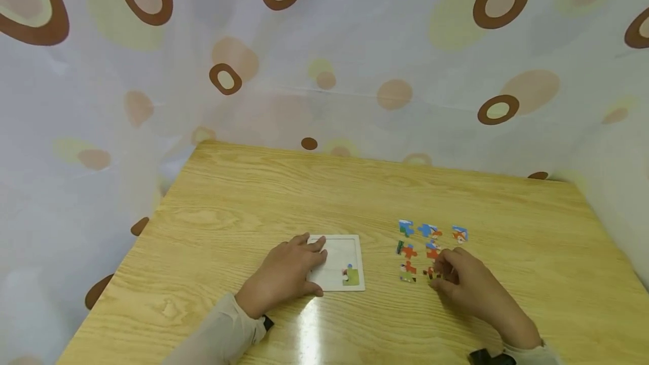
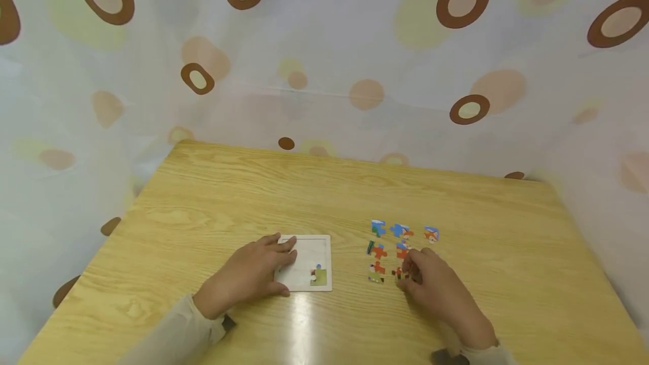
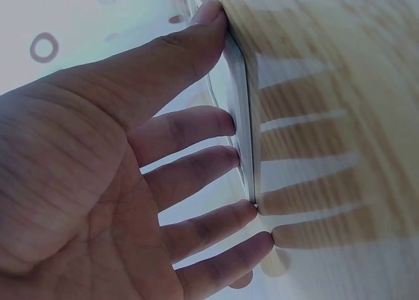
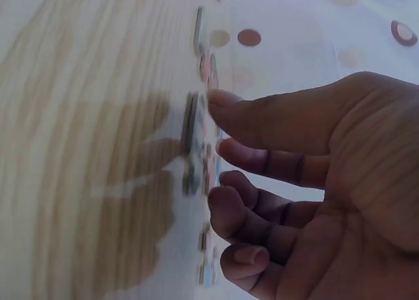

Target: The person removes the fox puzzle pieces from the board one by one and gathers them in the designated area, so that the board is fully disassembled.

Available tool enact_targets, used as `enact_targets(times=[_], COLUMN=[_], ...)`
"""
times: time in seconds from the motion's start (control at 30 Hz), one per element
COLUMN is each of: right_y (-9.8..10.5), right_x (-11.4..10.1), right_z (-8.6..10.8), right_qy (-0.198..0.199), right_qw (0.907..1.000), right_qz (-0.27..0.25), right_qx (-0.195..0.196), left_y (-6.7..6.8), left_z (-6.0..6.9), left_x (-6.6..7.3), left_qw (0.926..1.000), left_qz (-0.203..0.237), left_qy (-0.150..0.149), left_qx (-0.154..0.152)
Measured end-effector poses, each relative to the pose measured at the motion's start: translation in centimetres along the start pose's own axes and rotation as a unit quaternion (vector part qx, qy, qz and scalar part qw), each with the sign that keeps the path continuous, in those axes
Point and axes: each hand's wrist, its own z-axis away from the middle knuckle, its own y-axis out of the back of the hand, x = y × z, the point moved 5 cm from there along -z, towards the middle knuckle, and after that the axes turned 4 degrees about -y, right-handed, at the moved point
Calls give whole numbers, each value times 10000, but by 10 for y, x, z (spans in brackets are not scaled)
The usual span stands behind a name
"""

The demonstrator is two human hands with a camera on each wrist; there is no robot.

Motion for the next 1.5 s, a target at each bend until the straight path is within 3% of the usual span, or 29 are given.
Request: enact_targets(times=[0.13, 0.3, 0.5, 0.6, 0.8, 1.13, 1.3, 1.5], right_y=[-4, -18, -45, -59, -74, -82, -81, -75], right_x=[-17, -52, -99, -111, -120, -123, -123, -115], right_z=[-9, -29, -49, -54, -55, -57, -59, -60], right_qy=[186, 494, 1092, 1187, 1071, 1029, 1061, 1142], right_qw=[9997, 9964, 9883, 9857, 9857, 9865, 9872, 9828], right_qz=[-130, -499, -407, -305, -155, 29, -337, -886], right_qx=[37, -476, -981, -1160, -1293, -1273, -1144, -1152], left_y=[0, -1, -1, 1, 6, -3, -3, -6], left_z=[-1, -1, -1, 0, 0, -4, -6, -8], left_x=[1, 1, 0, 2, 12, 17, 16, 14], left_qw=[9999, 9999, 9997, 9988, 9974, 9974, 9981, 9988], left_qz=[-78, -89, -153, -380, -667, -666, -608, -476], left_qy=[10, 37, 105, 200, 177, 8, -29, 63], left_qx=[-65, -98, -131, -243, -202, -259, -108, -137])
